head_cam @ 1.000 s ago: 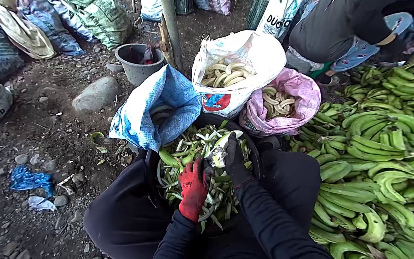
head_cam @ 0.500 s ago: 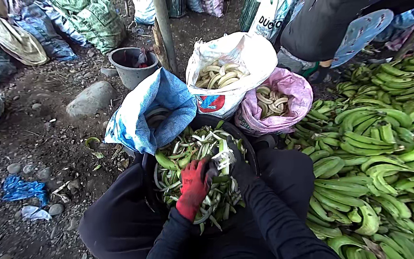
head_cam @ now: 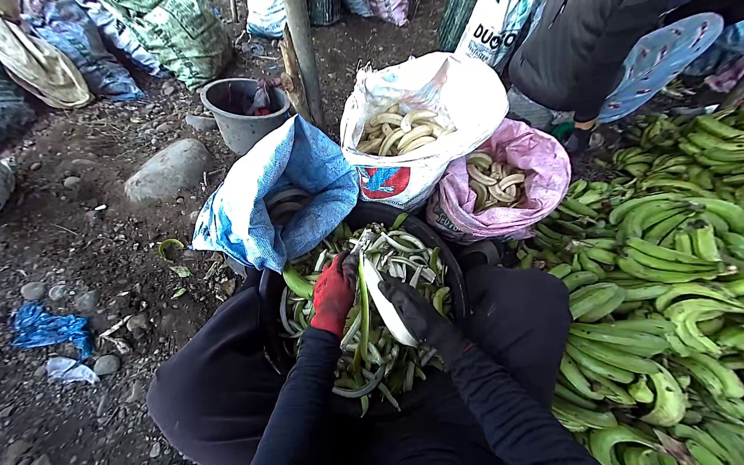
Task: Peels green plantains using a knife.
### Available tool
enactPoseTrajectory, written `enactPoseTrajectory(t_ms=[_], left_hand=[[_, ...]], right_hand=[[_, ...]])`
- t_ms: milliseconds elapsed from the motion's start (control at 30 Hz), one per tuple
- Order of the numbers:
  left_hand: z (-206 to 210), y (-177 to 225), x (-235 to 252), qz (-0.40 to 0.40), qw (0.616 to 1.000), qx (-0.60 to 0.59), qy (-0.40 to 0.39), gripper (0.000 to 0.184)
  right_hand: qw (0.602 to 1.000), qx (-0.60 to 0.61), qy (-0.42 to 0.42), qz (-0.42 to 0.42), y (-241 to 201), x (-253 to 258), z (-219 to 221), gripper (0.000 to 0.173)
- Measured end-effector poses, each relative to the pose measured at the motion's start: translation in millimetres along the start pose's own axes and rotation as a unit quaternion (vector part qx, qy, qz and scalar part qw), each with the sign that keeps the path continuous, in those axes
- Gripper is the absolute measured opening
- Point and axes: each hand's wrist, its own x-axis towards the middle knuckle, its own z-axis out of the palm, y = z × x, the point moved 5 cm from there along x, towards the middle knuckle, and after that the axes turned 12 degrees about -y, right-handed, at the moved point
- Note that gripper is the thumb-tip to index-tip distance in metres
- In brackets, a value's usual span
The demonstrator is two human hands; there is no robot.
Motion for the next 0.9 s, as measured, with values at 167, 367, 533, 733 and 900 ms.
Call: enactPoseTrajectory(t_ms=[167, 367, 533, 733, 900], left_hand=[[22, 12, -37, 0.136, 0.99, 0.044, -0.016, 0.054], [42, 10, -89, 0.313, 0.935, 0.146, 0.083, 0.061], [34, 14, -68, 0.215, 0.97, 0.098, 0.058, 0.051], [17, -5, -16, -0.005, 0.997, -0.075, 0.019, 0.048], [20, -12, -22, 0.076, 0.994, -0.084, 0.006, 0.053]], right_hand=[[0.941, 0.322, 0.098, 0.032, 12, 13, -31, 0.054], [0.912, 0.396, 0.105, 0.008, 6, 28, -55, 0.056], [0.952, 0.271, 0.138, -0.027, 6, 13, -22, 0.042], [0.996, -0.02, 0.078, -0.044, 8, -4, 2, 0.052], [0.961, 0.269, 0.061, -0.005, 23, 8, -25, 0.048]])
